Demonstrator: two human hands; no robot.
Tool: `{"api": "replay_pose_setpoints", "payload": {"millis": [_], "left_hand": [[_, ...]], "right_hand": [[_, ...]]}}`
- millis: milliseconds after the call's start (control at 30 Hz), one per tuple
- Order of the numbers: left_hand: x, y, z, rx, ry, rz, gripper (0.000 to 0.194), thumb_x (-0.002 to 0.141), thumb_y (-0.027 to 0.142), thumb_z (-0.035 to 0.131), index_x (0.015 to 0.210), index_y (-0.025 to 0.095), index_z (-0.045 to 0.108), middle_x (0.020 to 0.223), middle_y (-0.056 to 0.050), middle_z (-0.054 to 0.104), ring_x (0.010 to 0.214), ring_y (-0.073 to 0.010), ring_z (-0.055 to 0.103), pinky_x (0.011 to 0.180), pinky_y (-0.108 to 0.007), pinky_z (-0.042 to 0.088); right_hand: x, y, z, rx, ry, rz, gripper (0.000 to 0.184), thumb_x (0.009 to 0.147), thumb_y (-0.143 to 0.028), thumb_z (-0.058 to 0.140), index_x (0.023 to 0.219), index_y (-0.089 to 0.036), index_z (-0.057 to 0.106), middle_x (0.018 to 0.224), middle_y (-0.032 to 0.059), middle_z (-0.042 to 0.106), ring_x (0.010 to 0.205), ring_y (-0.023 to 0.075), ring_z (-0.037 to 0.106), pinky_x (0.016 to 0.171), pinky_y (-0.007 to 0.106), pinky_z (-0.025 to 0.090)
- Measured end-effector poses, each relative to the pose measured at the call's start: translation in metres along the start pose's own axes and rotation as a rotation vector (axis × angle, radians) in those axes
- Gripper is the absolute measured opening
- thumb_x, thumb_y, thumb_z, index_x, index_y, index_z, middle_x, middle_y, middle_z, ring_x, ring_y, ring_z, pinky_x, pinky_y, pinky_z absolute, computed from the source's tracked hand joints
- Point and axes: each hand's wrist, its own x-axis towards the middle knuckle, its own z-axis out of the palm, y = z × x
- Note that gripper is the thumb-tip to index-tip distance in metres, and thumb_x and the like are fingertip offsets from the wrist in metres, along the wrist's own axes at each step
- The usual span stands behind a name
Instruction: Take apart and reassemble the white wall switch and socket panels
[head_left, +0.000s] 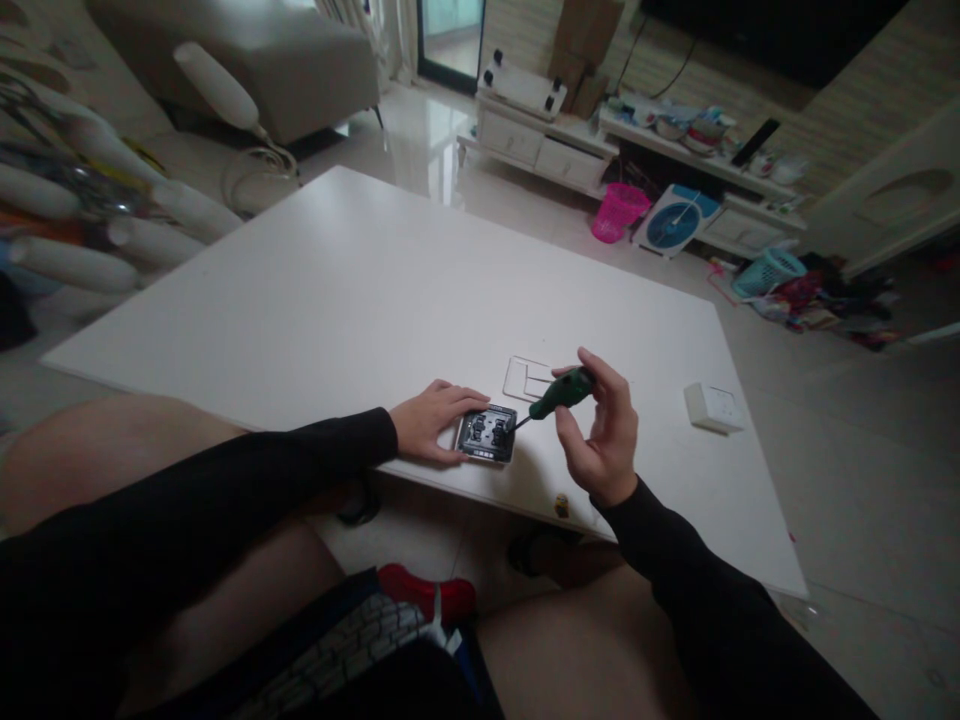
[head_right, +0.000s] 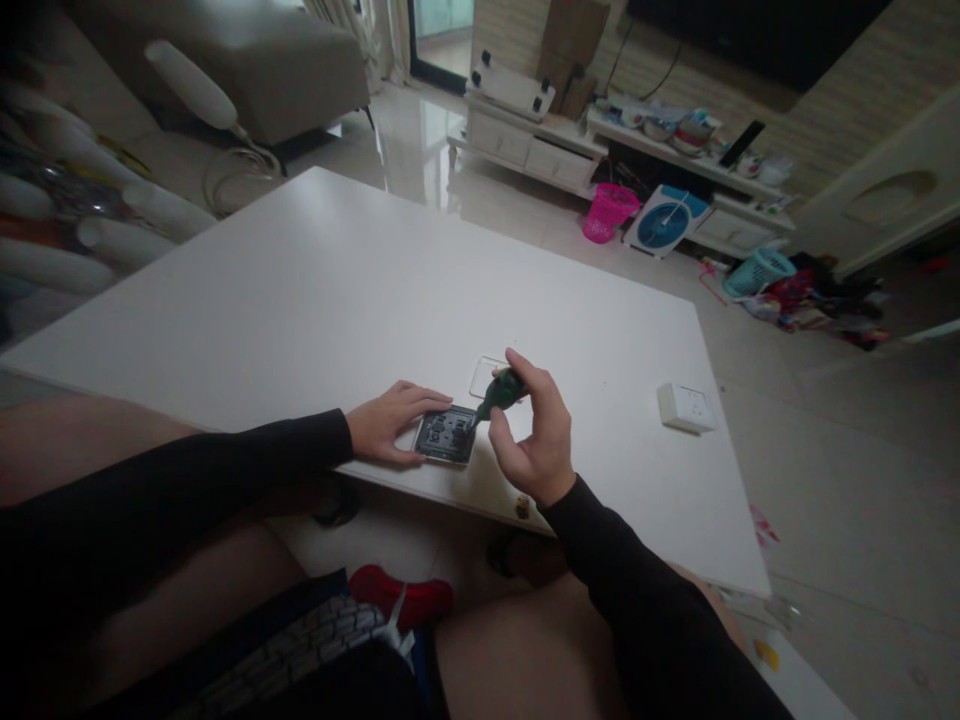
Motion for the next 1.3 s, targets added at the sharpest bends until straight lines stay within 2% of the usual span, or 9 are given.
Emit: {"api": "replay_pose_setpoints", "payload": {"millis": [100, 267, 400, 600, 733, 867, 1067, 1200, 1300], "left_hand": [[0.000, 0.000, 0.000, 0.001, 0.002, 0.005, 0.087, 0.078, 0.055, 0.076, 0.154, 0.028, 0.041, 0.152, -0.014, 0.055, 0.135, -0.0352, 0.054, 0.114, -0.052, 0.033], [0.000, 0.001, 0.000, 0.005, 0.004, 0.003, 0.089, 0.079, 0.057, 0.076, 0.155, 0.028, 0.039, 0.152, -0.014, 0.055, 0.135, -0.0353, 0.054, 0.113, -0.052, 0.033], [0.000, 0.001, 0.000, 0.002, -0.006, 0.001, 0.088, 0.079, 0.056, 0.075, 0.155, 0.028, 0.040, 0.152, -0.014, 0.055, 0.136, -0.0356, 0.054, 0.113, -0.052, 0.033], [0.000, -0.001, 0.000, 0.008, 0.004, 0.014, 0.087, 0.079, 0.056, 0.076, 0.153, 0.027, 0.040, 0.152, -0.015, 0.055, 0.136, -0.0356, 0.054, 0.113, -0.052, 0.033], [0.000, 0.000, 0.000, 0.007, 0.003, 0.013, 0.086, 0.079, 0.055, 0.076, 0.153, 0.027, 0.041, 0.152, -0.015, 0.055, 0.136, -0.0355, 0.054, 0.113, -0.052, 0.033], [0.000, 0.000, -0.001, 0.013, -0.001, 0.008, 0.086, 0.080, 0.057, 0.075, 0.153, 0.026, 0.041, 0.152, -0.015, 0.055, 0.136, -0.0353, 0.054, 0.113, -0.052, 0.033], [-0.001, -0.001, 0.000, 0.011, 0.002, 0.007, 0.086, 0.080, 0.057, 0.075, 0.153, 0.025, 0.042, 0.151, -0.016, 0.056, 0.135, -0.0357, 0.054, 0.112, -0.051, 0.033], [-0.001, -0.002, 0.000, 0.013, -0.008, 0.003, 0.086, 0.080, 0.056, 0.074, 0.152, 0.024, 0.043, 0.152, -0.016, 0.055, 0.135, -0.0356, 0.054, 0.113, -0.052, 0.033], [-0.001, 0.000, 0.000, 0.013, -0.014, -0.003, 0.085, 0.080, 0.056, 0.074, 0.152, 0.024, 0.042, 0.152, -0.017, 0.054, 0.136, -0.0352, 0.054, 0.113, -0.052, 0.032]], "right_hand": [[0.000, 0.000, 0.000, 0.030, -0.027, 0.022, 0.065, 0.088, -0.018, 0.064, 0.150, -0.030, 0.047, 0.127, 0.0095, 0.065, 0.112, 0.0278, 0.067, 0.092, 0.051, 0.059], [0.002, -0.001, 0.001, -0.096, 0.023, -0.021, 0.063, 0.086, -0.019, 0.071, 0.146, -0.033, 0.054, 0.109, 0.0045, 0.065, 0.094, 0.0231, 0.066, 0.080, 0.044, 0.061], [0.000, -0.001, 0.001, 0.012, -0.014, 0.006, 0.064, 0.090, -0.018, 0.060, 0.152, -0.029, 0.047, 0.124, 0.0100, 0.066, 0.107, 0.0276, 0.067, 0.089, 0.051, 0.060], [0.000, -0.001, 0.002, -0.066, 0.013, -0.010, 0.067, 0.087, -0.019, 0.071, 0.149, -0.033, 0.050, 0.118, 0.0069, 0.066, 0.100, 0.0244, 0.068, 0.084, 0.046, 0.062], [-0.001, -0.001, 0.002, 0.045, -0.025, 0.026, 0.067, 0.091, -0.017, 0.063, 0.153, -0.029, 0.043, 0.128, 0.0110, 0.065, 0.112, 0.0284, 0.068, 0.094, 0.053, 0.059], [0.002, -0.001, 0.002, -0.062, 0.018, 0.023, 0.063, 0.089, -0.021, 0.072, 0.147, -0.034, 0.053, 0.113, 0.0049, 0.060, 0.095, 0.0219, 0.065, 0.083, 0.044, 0.061], [0.001, 0.002, 0.009, 0.024, 0.086, 0.141, 0.073, 0.085, -0.023, 0.078, 0.148, -0.032, 0.042, 0.109, 0.0020, 0.060, 0.091, 0.0183, 0.064, 0.083, 0.039, 0.061], [-0.002, -0.001, 0.013, 0.123, 0.140, 0.217, 0.067, 0.077, -0.024, 0.084, 0.130, -0.032, 0.044, 0.110, -0.0001, 0.058, 0.086, 0.0166, 0.067, 0.076, 0.036, 0.062], [-0.004, -0.005, 0.012, 0.185, 0.101, 0.281, 0.058, 0.082, -0.022, 0.079, 0.127, -0.032, 0.044, 0.107, 0.0013, 0.063, 0.091, 0.0199, 0.071, 0.081, 0.040, 0.064]]}}
